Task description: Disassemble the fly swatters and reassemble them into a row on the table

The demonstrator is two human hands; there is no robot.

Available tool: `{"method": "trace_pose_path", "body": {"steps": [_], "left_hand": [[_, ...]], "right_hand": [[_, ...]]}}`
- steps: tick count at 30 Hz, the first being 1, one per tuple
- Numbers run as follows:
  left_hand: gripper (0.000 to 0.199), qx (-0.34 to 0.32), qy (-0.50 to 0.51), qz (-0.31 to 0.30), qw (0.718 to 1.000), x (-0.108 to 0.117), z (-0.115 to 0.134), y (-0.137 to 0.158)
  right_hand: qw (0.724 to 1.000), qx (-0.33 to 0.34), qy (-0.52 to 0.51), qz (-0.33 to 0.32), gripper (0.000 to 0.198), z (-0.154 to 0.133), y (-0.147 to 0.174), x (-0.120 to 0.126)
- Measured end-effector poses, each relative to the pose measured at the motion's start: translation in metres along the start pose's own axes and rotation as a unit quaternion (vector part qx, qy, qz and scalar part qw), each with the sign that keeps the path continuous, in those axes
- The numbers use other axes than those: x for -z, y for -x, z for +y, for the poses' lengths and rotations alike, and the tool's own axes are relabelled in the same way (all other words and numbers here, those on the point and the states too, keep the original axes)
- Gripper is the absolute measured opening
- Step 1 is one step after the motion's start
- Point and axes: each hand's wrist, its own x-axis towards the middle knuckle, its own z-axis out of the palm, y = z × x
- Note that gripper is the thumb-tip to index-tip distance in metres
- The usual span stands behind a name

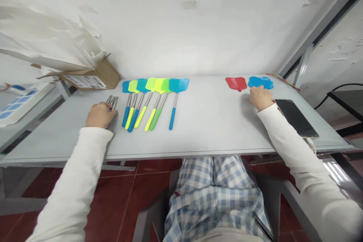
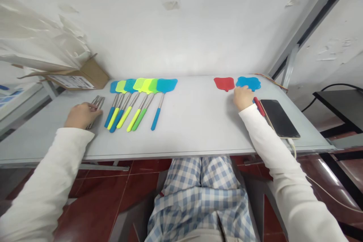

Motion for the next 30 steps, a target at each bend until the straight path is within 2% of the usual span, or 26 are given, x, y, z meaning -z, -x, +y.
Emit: {"method": "trace_pose_path", "body": {"steps": [3,6,9,12,14,15,16,19,20,21,23,25,27,30], "left_hand": [[0.018,0.036,-0.022,-0.05,0.998,0.005,0.008,-0.002],[0.018,0.049,-0.016,-0.06,0.997,0.018,0.021,0.003],[0.018,0.06,0.027,0.001,0.998,0.038,0.041,0.01],[0.012,0.034,0.17,0.105,0.979,0.057,0.076,0.019],[0.015,-0.02,0.333,0.099,0.938,0.06,0.111,0.028],[0.013,-0.043,0.429,0.066,0.9,0.057,0.132,0.034],[0.008,-0.061,0.522,0.024,0.851,0.05,0.154,0.042],[0.015,-0.097,0.688,-0.134,0.706,0.014,0.219,0.069],[0.018,-0.082,0.715,-0.167,0.674,-0.002,0.238,0.078],[0.021,-0.047,0.731,-0.19,0.654,-0.018,0.254,0.085],[0.023,0.027,0.744,-0.204,0.635,-0.047,0.279,0.092],[0.026,0.072,0.747,-0.193,0.632,-0.066,0.292,0.091],[0.024,0.071,0.758,-0.173,0.625,-0.074,0.293,0.084],[0.017,0.06,0.766,-0.162,0.619,-0.075,0.282,0.077]], "right_hand": [[0.999,0.032,-0.027,-0.026,0.034,-0.004,0.003,0.008],[0.999,0.033,-0.01,-0.016,0.036,-0.004,0.007,0.013],[0.999,0.014,0.038,-0.008,0.034,-0.002,0.011,0.014],[0.997,0.028,0.067,-0.038,0.03,-0.003,0.013,0.014],[0.994,0.06,0.078,-0.045,0.028,-0.008,0.015,0.016],[0.993,0.079,0.078,-0.041,0.028,-0.012,0.016,0.017],[0.992,0.1,0.073,-0.034,0.029,-0.016,0.017,0.018],[0.988,0.155,0.027,0.002,0.031,-0.03,0.021,0.018],[0.986,0.165,0.004,0.014,0.031,-0.034,0.021,0.016],[0.984,0.173,-0.02,0.024,0.03,-0.038,0.022,0.015],[0.979,0.186,-0.073,0.036,0.028,-0.043,0.022,0.01],[0.971,0.201,-0.125,0.043,0.026,-0.046,0.021,0.004],[0.957,0.228,-0.172,0.049,0.024,-0.048,0.021,-0.001],[0.929,0.284,-0.229,0.054,0.022,-0.052,0.023,-0.006]]}}
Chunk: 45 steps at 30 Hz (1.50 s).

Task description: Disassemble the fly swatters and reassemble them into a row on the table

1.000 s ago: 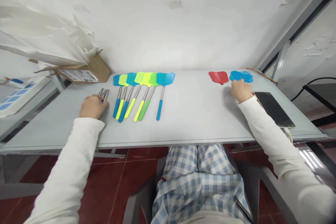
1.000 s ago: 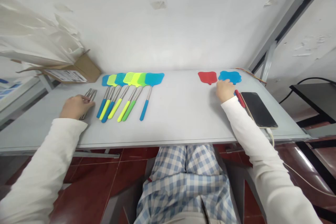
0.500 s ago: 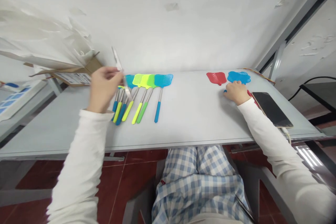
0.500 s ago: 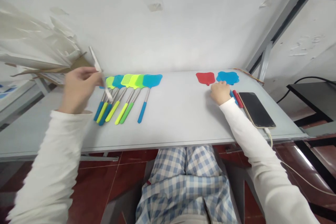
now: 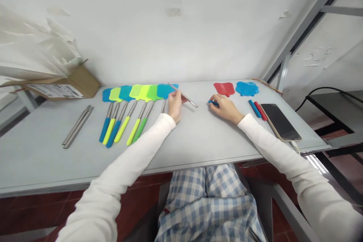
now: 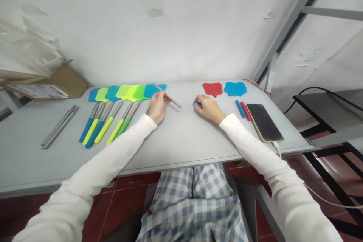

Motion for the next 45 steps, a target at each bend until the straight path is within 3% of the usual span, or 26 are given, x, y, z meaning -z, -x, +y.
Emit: {"method": "trace_pose_path", "body": {"steps": [4,7,17,30,39,45], "left_hand": [[0.015,0.038,-0.012,0.016,0.999,0.012,0.002,0.004],[0.012,0.016,-0.008,0.034,0.999,0.013,-0.003,0.004],[0.017,-0.018,0.041,0.056,0.997,0.004,-0.002,0.007],[0.015,-0.045,0.05,0.012,0.998,-0.001,0.001,0.018],[0.015,-0.062,0.029,0.023,0.997,-0.002,0.002,0.022],[0.015,-0.021,-0.003,-0.054,0.998,-0.005,-0.005,0.034]], "right_hand": [[0.996,0.058,-0.07,-0.005,0.022,-0.009,0.004,-0.004],[0.991,0.085,-0.106,-0.004,0.023,-0.017,0.008,-0.006],[0.99,0.082,-0.107,0.042,0.021,-0.016,0.008,-0.008],[0.986,0.048,-0.131,0.096,0.023,-0.01,0.002,-0.011],[0.985,0.055,-0.154,0.061,0.03,-0.007,0.002,-0.013],[0.972,0.085,-0.205,0.073,0.023,-0.01,0.004,-0.013]]}}
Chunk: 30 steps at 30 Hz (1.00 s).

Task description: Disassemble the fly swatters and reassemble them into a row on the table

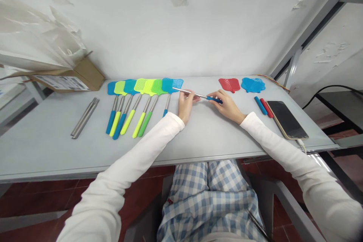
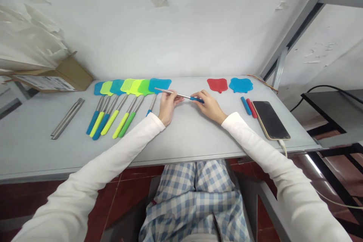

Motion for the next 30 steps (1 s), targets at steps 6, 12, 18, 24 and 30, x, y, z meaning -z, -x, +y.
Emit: {"method": "trace_pose_path", "body": {"steps": [6,12,18,24,30], "left_hand": [[0.023,0.017,-0.051,-0.115,0.992,-0.003,-0.001,0.013],[0.024,0.068,-0.053,-0.138,0.987,-0.004,-0.003,0.015],[0.028,0.099,-0.07,-0.136,0.983,0.0,-0.002,0.015],[0.032,0.112,-0.063,-0.132,0.983,0.001,0.002,0.016],[0.027,0.11,-0.069,-0.133,0.983,0.001,0.002,0.016]], "right_hand": [[0.999,0.014,-0.04,0.011,0.022,-0.003,0.002,-0.003],[0.997,-0.015,-0.075,0.006,0.037,-0.008,-0.001,0.001],[0.97,-0.128,0.167,0.119,0.031,0.028,-0.013,0.03],[0.845,-0.325,0.405,0.129,0.04,0.089,-0.01,0.054],[0.799,-0.4,0.426,0.144,0.061,0.117,-0.01,0.052]]}}
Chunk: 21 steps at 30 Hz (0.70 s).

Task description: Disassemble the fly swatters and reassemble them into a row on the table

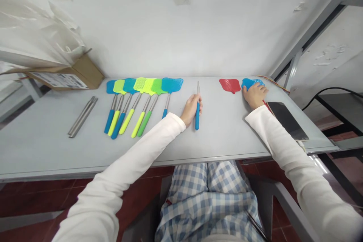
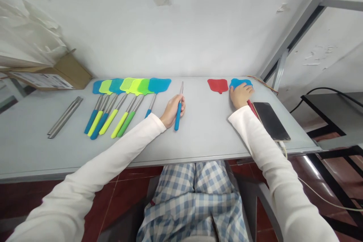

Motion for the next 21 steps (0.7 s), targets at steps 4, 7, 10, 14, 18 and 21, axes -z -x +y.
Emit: {"method": "trace_pose_path", "body": {"steps": [4,7,10,14,18,21], "left_hand": [[0.029,0.003,0.002,0.003,1.0,0.0,0.0,0.0],[0.028,0.0,-0.001,0.002,1.0,0.0,0.0,0.0],[0.026,-0.001,-0.008,0.005,1.0,0.0,0.0,0.0],[0.025,-0.008,-0.023,0.0,1.0,0.0,0.0,0.0],[0.027,-0.022,-0.033,0.004,0.999,0.001,0.0,0.0],[0.03,-0.027,-0.028,0.001,0.999,0.001,0.0,0.0]], "right_hand": [[1.0,0.011,0.005,-0.002,0.061,-0.001,-0.002,0.001],[1.0,-0.013,-0.011,0.002,0.062,0.001,-0.004,0.004],[0.999,-0.036,-0.021,-0.008,0.067,0.007,-0.008,0.007],[0.996,-0.077,-0.028,-0.047,0.078,0.013,-0.012,0.01],[0.995,-0.074,-0.06,-0.023,0.083,0.012,-0.01,0.019],[0.993,-0.079,-0.092,0.009,0.077,0.01,-0.007,0.032]]}}
